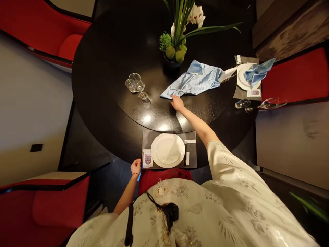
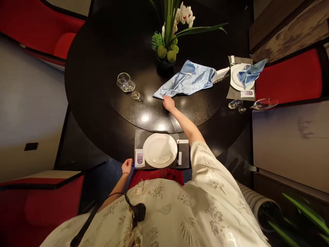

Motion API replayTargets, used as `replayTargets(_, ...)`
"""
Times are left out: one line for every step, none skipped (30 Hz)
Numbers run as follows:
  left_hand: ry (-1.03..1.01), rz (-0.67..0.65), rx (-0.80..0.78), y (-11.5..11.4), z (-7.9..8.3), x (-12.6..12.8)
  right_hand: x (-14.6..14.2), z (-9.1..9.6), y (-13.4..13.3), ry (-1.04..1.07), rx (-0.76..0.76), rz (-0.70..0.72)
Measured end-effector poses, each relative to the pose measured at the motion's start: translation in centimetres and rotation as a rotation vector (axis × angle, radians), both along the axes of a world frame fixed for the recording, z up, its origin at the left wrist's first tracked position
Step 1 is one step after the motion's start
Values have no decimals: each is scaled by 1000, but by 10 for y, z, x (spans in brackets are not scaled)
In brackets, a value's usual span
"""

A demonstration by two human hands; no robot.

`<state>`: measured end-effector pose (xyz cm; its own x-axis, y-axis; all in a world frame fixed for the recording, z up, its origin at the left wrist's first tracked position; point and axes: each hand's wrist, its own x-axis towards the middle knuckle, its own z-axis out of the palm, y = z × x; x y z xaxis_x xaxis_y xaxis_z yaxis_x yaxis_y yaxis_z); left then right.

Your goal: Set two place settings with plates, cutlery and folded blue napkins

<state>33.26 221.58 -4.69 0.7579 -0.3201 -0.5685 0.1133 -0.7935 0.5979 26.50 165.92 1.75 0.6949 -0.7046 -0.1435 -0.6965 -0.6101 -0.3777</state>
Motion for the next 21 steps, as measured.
replayTargets(8, 32, -3, 4, -1, -3, 25, 1, -9, 44, -9, 63)
replayTargets(18, 59, -8, 9, -3, -6, 47, 1, -16, 83, -21, 117)
replayTargets(26, 80, -13, 13, -4, -9, 64, 1, -22, 119, -37, 161)
replayTargets(33, 96, -16, 18, -5, -11, 77, 1, -27, 155, -56, 196)
replayTargets(34, 108, -16, 21, -5, -13, 86, 0, -30, 189, -77, 228)
replayTargets(32, 118, -13, 24, -5, -14, 90, -1, -32, 220, -97, 256)
replayTargets(22, 129, -13, 25, -4, -15, 91, -1, -34, 246, -116, 284)
replayTargets(8, 142, -21, 24, -3, -16, 88, -1, -34, 263, -132, 316)
replayTargets(-3, 158, -38, 21, -1, -16, 83, 0, -33, 270, -141, 354)
replayTargets(-9, 178, -60, 16, 1, -15, 77, 1, -32, 273, -141, 393)
replayTargets(-6, 201, -85, 9, 3, -15, 71, 3, -32, 279, -132, 427)
replayTargets(6, 223, -108, 1, 6, -14, 66, 5, -31, 290, -117, 452)
replayTargets(23, 240, -127, -8, 9, -13, 62, 7, -31, 304, -100, 464)
replayTargets(43, 254, -141, -17, 13, -13, 61, 8, -31, 320, -83, 461)
replayTargets(57, 265, -154, -25, 18, -14, 62, 8, -31, 332, -72, 447)
replayTargets(66, 264, -172, -31, 22, -17, 65, 8, -32, 338, -68, 430)
replayTargets(69, 256, -191, -33, 27, -20, 71, 7, -33, 340, -68, 417)
replayTargets(65, 245, -209, -32, 31, -26, 78, 5, -34, 342, -71, 413)
replayTargets(55, 230, -222, -27, 35, -33, 85, 4, -34, 346, -80, 411)
replayTargets(35, 216, -227, -19, 38, -41, 93, 3, -33, 355, -97, 406)
replayTargets(8, 211, -222, -7, 40, -51, 100, 2, -32, 370, -122, 394)
